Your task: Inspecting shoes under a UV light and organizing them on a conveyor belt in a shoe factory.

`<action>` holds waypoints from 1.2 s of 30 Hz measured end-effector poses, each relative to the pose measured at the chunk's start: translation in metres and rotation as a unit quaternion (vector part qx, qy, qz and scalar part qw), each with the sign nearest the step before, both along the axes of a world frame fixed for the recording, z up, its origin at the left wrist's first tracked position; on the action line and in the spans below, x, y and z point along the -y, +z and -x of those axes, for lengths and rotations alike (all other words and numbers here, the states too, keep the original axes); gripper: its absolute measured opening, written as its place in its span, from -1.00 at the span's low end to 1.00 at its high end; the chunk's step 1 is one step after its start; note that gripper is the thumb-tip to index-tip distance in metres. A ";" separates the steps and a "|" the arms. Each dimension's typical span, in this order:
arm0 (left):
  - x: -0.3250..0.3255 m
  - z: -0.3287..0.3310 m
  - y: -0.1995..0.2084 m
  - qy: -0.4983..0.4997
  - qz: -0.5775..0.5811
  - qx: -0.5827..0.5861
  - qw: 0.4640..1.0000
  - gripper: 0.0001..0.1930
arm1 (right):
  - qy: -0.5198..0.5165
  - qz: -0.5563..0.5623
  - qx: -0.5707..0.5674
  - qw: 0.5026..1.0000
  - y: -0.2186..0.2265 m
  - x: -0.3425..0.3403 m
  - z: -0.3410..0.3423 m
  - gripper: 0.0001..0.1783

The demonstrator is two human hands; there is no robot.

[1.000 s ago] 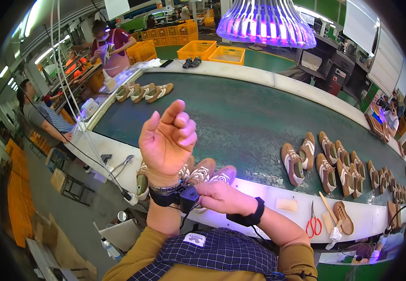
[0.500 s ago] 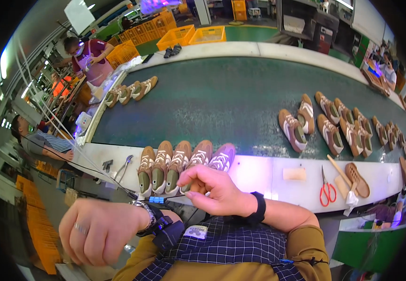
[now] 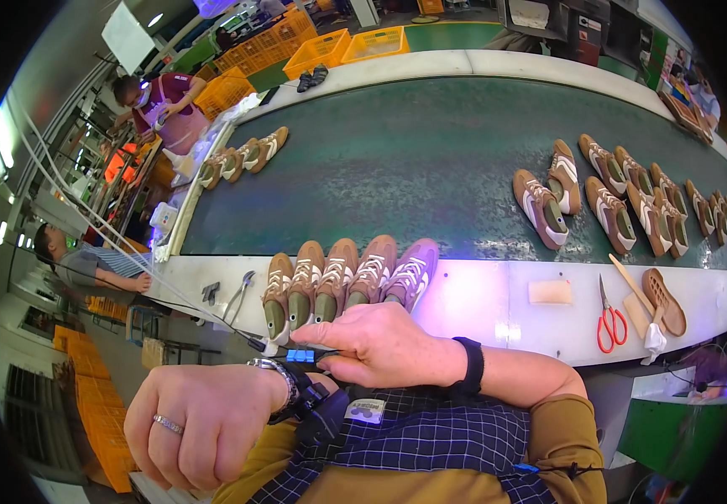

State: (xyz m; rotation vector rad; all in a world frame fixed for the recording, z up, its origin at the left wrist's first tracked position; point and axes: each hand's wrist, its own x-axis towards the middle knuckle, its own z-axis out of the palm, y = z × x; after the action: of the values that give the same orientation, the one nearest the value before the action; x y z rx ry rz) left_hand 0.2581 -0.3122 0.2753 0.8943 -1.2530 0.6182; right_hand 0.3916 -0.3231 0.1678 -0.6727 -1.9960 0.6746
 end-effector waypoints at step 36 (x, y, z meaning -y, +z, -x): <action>-0.123 -0.134 -0.111 0.573 -0.496 -0.498 0.421 -0.75 | 0.229 0.112 0.021 0.967 0.043 -0.002 -0.034 -0.66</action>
State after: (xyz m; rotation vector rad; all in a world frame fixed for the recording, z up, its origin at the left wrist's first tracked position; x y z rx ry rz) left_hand 0.3917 -0.1896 0.1641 2.6694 0.5372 0.0795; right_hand 0.4259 -0.3211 0.2107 -0.3514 -2.1534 1.1838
